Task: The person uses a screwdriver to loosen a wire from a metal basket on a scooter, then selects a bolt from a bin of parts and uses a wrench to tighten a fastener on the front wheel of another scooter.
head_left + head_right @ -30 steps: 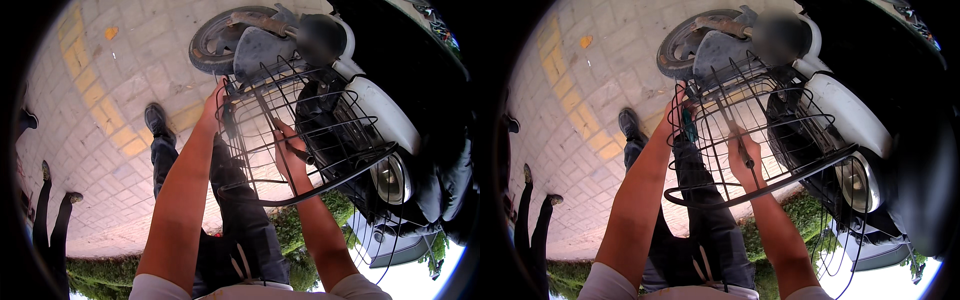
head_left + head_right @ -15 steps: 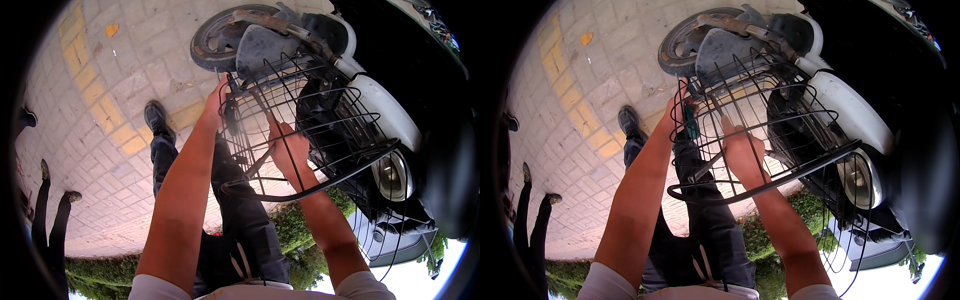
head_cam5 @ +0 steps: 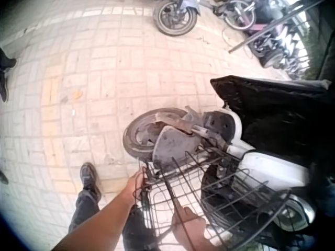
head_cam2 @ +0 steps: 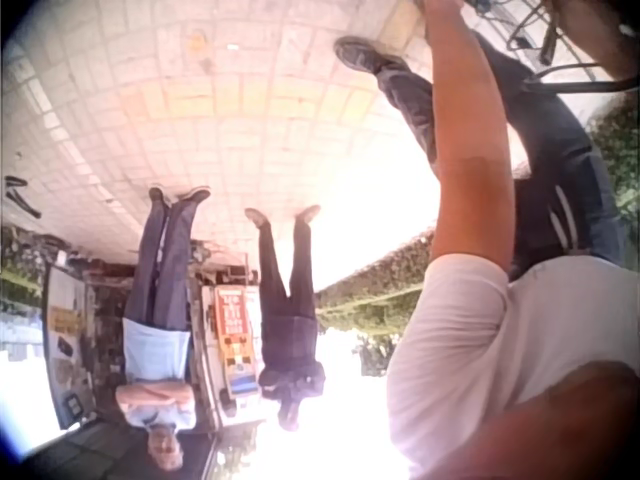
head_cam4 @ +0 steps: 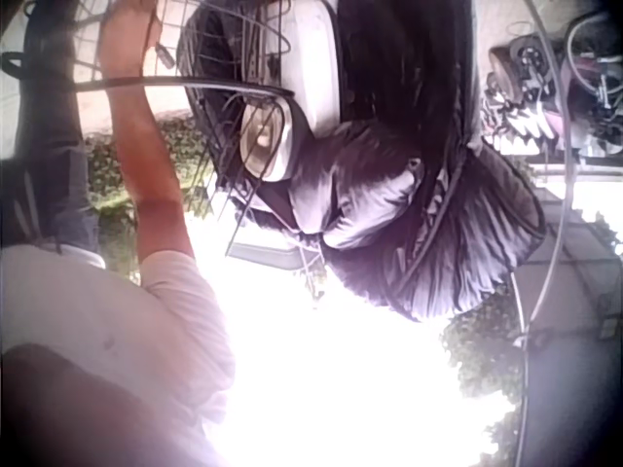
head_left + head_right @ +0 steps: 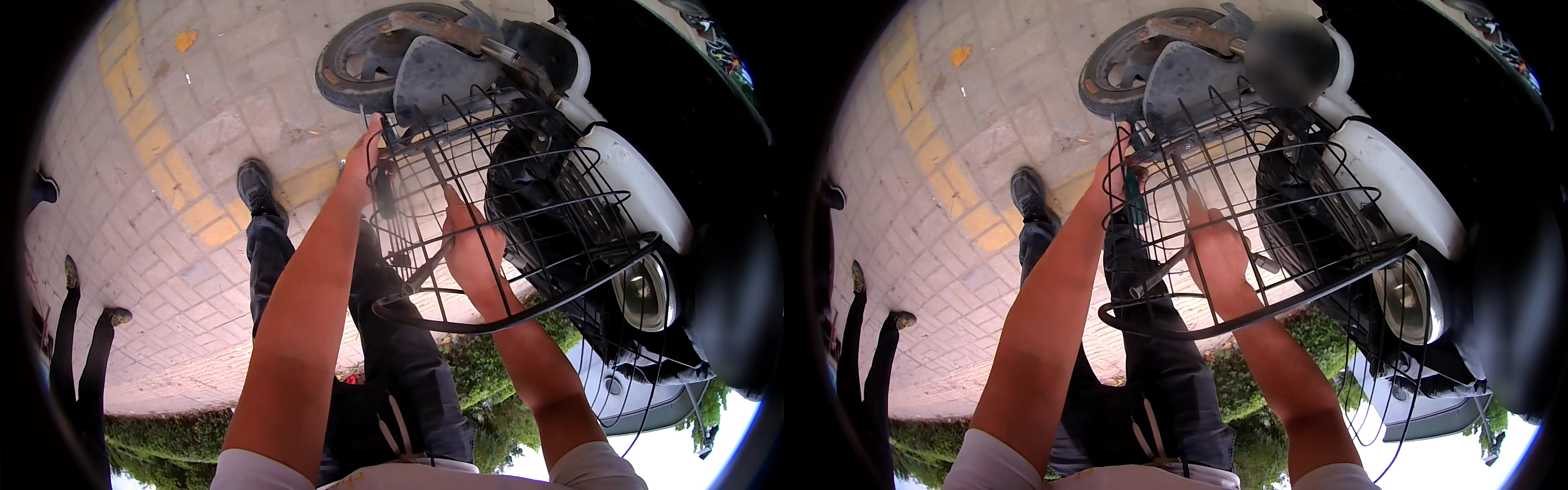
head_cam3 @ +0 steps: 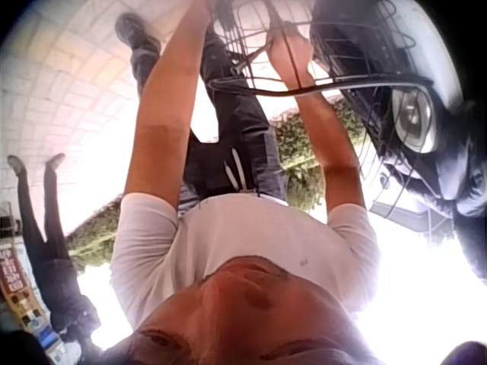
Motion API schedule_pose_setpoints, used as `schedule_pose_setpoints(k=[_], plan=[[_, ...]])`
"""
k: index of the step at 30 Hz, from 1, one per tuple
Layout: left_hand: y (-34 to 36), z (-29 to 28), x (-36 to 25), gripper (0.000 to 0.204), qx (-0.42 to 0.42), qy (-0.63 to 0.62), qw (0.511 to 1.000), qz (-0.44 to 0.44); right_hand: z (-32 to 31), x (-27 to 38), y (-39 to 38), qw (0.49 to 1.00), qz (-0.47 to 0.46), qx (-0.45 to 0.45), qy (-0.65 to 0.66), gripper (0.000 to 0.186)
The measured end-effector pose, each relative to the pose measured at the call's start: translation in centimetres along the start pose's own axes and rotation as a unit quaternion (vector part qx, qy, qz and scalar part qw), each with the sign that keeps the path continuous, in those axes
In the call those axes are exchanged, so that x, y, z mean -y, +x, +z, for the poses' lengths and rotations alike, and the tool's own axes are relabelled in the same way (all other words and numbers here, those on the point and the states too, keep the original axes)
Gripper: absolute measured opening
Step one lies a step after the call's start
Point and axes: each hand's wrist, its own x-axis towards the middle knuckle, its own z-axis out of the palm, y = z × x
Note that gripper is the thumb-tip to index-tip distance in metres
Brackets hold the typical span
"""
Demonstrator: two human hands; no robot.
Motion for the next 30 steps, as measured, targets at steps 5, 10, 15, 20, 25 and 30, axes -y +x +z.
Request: schedule_pose_setpoints(k=[5, 10, 15, 20, 25, 30], plan=[[-0.3, 0.3, -0.4, 0.057, -0.019, -0.004, 1.000, -0.015, -0.9, 0.0, 0.4, 0.995, -0.023, 0.059, -0.084, 0.043], [-0.5, 0.3, -0.6, 0.056, -0.019, -0.011, 0.999, -0.023, -1.5, 0.0, 1.6, 0.990, -0.074, 0.041, -0.109, 0.046], [0.0, 0.2, -0.2, 0.055, -0.008, -0.020, 1.000, -0.013, -0.9, -0.5, 1.2, 0.989, -0.061, 0.061, -0.116, 0.054], [0.0, 0.2, -0.3, 0.055, 0.005, -0.005, 1.000, -0.011, -1.0, -0.2, 1.8, 0.982, -0.064, 0.064, -0.165, 0.050], [0.1, 0.3, -0.6, 0.049, -0.013, 0.001, 1.000, -0.028, -0.8, -0.1, 2.0, 0.995, -0.013, 0.057, -0.082, 0.037], [0.0, 0.7, -0.5, 0.049, -0.029, -0.015, 0.999, -0.010, -0.6, 0.3, 2.1, 0.992, 0.090, 0.013, 0.091, 0.016]])
